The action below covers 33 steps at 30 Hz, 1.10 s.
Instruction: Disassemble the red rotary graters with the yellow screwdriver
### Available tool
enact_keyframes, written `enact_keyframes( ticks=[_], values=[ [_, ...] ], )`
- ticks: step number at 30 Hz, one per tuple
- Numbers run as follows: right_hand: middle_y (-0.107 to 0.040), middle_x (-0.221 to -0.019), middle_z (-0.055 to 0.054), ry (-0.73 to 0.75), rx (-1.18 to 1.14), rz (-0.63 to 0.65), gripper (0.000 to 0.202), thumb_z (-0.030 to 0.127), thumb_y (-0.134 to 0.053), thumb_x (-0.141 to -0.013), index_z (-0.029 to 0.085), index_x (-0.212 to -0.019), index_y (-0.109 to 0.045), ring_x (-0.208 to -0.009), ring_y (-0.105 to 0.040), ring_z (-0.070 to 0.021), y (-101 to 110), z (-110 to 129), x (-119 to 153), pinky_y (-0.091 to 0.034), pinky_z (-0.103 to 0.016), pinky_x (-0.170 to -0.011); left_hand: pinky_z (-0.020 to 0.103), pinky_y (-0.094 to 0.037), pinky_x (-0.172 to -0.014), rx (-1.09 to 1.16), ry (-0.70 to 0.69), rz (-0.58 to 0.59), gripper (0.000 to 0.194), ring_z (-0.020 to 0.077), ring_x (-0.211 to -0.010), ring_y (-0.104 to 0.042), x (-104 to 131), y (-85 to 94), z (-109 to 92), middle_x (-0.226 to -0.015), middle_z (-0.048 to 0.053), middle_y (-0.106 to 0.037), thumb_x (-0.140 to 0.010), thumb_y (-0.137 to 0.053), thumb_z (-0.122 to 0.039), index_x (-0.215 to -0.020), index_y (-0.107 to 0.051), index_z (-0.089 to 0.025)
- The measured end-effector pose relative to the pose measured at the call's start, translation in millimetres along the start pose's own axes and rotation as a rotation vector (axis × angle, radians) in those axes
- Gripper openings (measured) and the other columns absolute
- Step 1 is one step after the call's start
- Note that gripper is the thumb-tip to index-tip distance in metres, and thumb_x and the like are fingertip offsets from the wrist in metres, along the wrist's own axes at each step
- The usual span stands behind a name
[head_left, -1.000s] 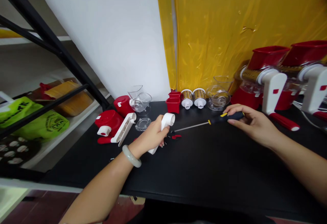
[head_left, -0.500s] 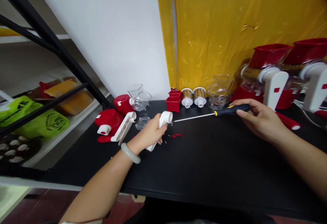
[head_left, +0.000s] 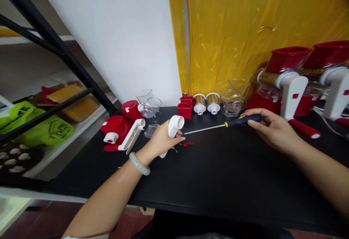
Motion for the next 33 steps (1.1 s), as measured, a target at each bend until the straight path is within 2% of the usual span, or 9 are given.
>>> enact_keyframes(
  ticks=[3,6,9,12,15,18,22,28,33],
  values=[
    [-0.069,-0.099,-0.001,0.004,0.004,0.007,0.03,0.046,-0.079,-0.079,0.031,-0.104,-0.07,-0.077,-0.058,-0.015,-0.9,1.5,0.5,-0.047,-0.025,-0.063,0.029,-0.055,-0.054,-0.026,-0.042,-0.001,0.033,0.0187,-0.069,-0.069,0.6,-0.2,-2.9,-0.086,0.003,-0.073,-0.078,-0.073,-0.027,-0.106,-0.058,-0.018],
    [-0.069,-0.099,0.0,-0.016,-0.022,-0.012,0.033,0.046,-0.082,-0.077,0.03,-0.104,-0.07,-0.074,-0.057,-0.0128,3.3,6.0,-0.5,-0.046,-0.023,-0.061,0.031,-0.056,-0.063,-0.077,-0.09,-0.006,0.03,0.0203,-0.074,-0.07,1.3,2.6,-4.0,-0.086,0.002,-0.074,-0.079,-0.071,-0.023,-0.107,-0.06,-0.019],
    [-0.068,-0.091,0.001,-0.038,-0.132,-0.105,0.036,0.045,-0.086,-0.071,0.028,-0.099,-0.072,-0.069,-0.054,-0.0104,11.2,15.7,-0.8,-0.044,-0.02,-0.058,0.034,-0.056,-0.069,-0.17,-0.104,-0.012,0.028,0.0224,-0.079,-0.071,1.8,6.3,-1.0,-0.087,0.002,-0.074,-0.079,-0.071,-0.026,-0.105,-0.061,-0.021],
    [-0.066,-0.086,0.001,-0.031,-0.261,-0.187,0.038,0.043,-0.09,-0.063,0.026,-0.092,-0.072,-0.071,-0.058,-0.0115,13.1,25.7,1.3,-0.049,-0.022,-0.063,0.034,-0.056,-0.069,-0.219,-0.095,-0.026,0.035,0.0238,-0.081,-0.07,1.4,9.4,2.0,-0.094,0.004,-0.073,-0.078,-0.075,-0.035,-0.107,-0.062,-0.021],
    [-0.068,-0.087,0.0,-0.025,-0.295,-0.205,0.037,0.041,-0.089,-0.064,0.026,-0.093,-0.072,-0.075,-0.062,-0.013,6.5,30.4,6.1,-0.053,-0.024,-0.068,0.031,-0.054,-0.055,-0.089,-0.043,-0.034,0.039,0.0225,-0.074,-0.069,1.4,10.0,2.6,-0.094,0.005,-0.069,-0.082,-0.07,-0.045,-0.109,-0.06,-0.02],
    [-0.069,-0.091,-0.001,0.022,-0.327,-0.23,0.036,0.042,-0.088,-0.068,0.027,-0.096,-0.072,-0.079,-0.064,-0.0138,-1.3,36.6,14.4,-0.055,-0.024,-0.073,0.029,-0.053,-0.05,0.179,-0.015,-0.076,0.038,0.0174,-0.061,-0.063,4.0,10.1,0.1,-0.082,0.001,-0.062,-0.087,-0.063,-0.044,-0.114,-0.051,-0.02],
    [-0.068,-0.103,-0.002,0.135,-0.335,-0.254,0.028,0.038,-0.085,-0.071,0.03,-0.094,-0.073,-0.088,-0.065,-0.0165,-10.6,55.0,28.5,-0.057,-0.027,-0.08,0.032,-0.056,-0.066,0.356,-0.201,-0.169,0.031,0.0146,-0.064,-0.061,11.5,14.2,-10.5,-0.08,-0.001,-0.058,-0.093,-0.054,-0.042,-0.114,-0.044,-0.021],
    [-0.065,-0.106,-0.002,0.186,-0.344,-0.236,0.021,0.035,-0.085,-0.073,0.031,-0.091,-0.075,-0.098,-0.063,-0.0164,-17.3,70.4,38.7,-0.053,-0.024,-0.091,0.038,-0.056,-0.087,0.215,-0.562,-0.271,0.041,0.0181,-0.089,-0.064,24.7,20.6,-28.1,-0.104,0.005,-0.058,-0.098,-0.05,-0.04,-0.132,-0.034,-0.024],
    [-0.065,-0.108,-0.001,0.185,-0.341,-0.235,0.022,0.035,-0.085,-0.073,0.031,-0.093,-0.075,-0.099,-0.062,-0.0143,-15.0,68.7,39.6,-0.051,-0.02,-0.09,0.045,-0.055,-0.098,0.168,-0.613,-0.251,0.05,0.0212,-0.105,-0.063,24.0,16.4,-24.2,-0.112,0.008,-0.056,-0.1,-0.047,-0.037,-0.142,-0.022,-0.025]
  ],
)
Point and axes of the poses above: each hand's wrist, its own x-axis away from the middle knuckle, its own y-axis out of the back of the hand, z = x × y, the point moved 6 cm from there along -x, towards the middle knuckle
